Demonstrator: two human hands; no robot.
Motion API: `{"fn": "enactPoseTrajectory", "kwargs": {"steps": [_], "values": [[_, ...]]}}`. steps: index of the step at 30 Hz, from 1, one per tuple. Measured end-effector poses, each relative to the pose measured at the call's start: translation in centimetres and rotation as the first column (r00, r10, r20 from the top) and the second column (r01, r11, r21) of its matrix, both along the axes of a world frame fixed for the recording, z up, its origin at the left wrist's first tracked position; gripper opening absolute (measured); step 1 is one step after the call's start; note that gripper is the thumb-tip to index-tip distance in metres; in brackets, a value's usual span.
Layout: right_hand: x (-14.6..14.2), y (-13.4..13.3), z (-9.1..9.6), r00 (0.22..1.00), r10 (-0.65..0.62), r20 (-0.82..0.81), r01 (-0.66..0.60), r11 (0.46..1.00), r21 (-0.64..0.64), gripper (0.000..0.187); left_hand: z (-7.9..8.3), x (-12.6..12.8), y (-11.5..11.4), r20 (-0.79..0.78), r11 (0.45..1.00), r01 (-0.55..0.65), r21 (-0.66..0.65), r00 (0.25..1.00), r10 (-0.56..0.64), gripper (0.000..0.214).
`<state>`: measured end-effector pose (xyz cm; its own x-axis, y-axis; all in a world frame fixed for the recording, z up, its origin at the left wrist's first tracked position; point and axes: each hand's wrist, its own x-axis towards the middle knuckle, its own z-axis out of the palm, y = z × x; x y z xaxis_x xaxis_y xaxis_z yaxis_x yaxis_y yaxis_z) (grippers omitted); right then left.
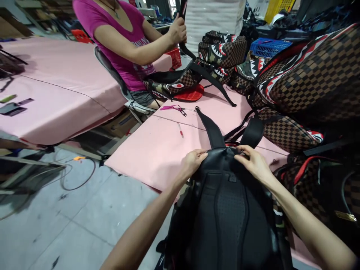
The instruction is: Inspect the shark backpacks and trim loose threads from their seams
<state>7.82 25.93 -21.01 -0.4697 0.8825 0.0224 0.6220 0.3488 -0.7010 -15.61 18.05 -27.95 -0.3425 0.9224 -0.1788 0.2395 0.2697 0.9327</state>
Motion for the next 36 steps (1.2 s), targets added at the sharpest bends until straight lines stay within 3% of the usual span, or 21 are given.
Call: {"fn": "enactPoseTrajectory", "kwargs": {"steps": [2,5,10,16,20,25,28,32,36], "values": [[-2.0,-0.4,0.6,0.983,0.061,0.174,-0.067,0.997,0.03,0.045,-0.2,-0.1,0.3,0.068,0.997,0.072,-0.031,0.995,-0.07,0.037],[-4.7,-0.2,1.2,0.953,0.103,0.285,-0.127,0.99,0.067,0.037,-0.2,0.6,0.1,-0.018,0.995,0.096,-0.038,0.995,-0.097,0.035],[-6.5,-0.3,1.2,0.925,0.087,0.37,-0.161,0.972,0.172,0.03,-0.2,2.5,-0.6,-0.174,0.988,-0.152,0.009,0.973,0.151,0.027],[-6.3,-1.3,0.7,0.899,0.089,0.428,-0.226,0.932,0.282,0.031,-1.4,3.4,-0.9,-0.238,0.97,-0.215,0.11,0.942,0.235,0.024],[-6.5,-1.4,0.2,0.891,0.107,0.442,-0.258,0.919,0.298,0.031,-1.8,2.9,-0.8,-0.207,0.982,-0.172,0.083,0.961,0.186,0.026],[-6.7,-1.2,0.0,0.885,0.092,0.456,-0.257,0.914,0.315,0.031,-0.3,1.7,-0.6,-0.291,0.987,-0.107,0.121,0.947,0.139,0.032],[-6.6,-1.1,-0.1,0.893,0.076,0.444,-0.241,0.914,0.327,0.03,0.3,0.9,0.2,-0.242,0.989,-0.062,0.134,0.966,0.093,0.027],[-6.3,-0.9,-0.3,0.909,0.055,0.414,-0.208,0.92,0.333,0.027,0.1,-0.7,2.1,-0.139,0.998,0.03,0.051,0.99,-0.023,0.02],[-6.4,-0.7,-0.5,0.914,0.039,0.404,-0.192,0.919,0.345,0.024,0.9,-2.2,3.5,-0.156,0.974,0.225,-0.013,0.962,-0.224,0.019]]}}
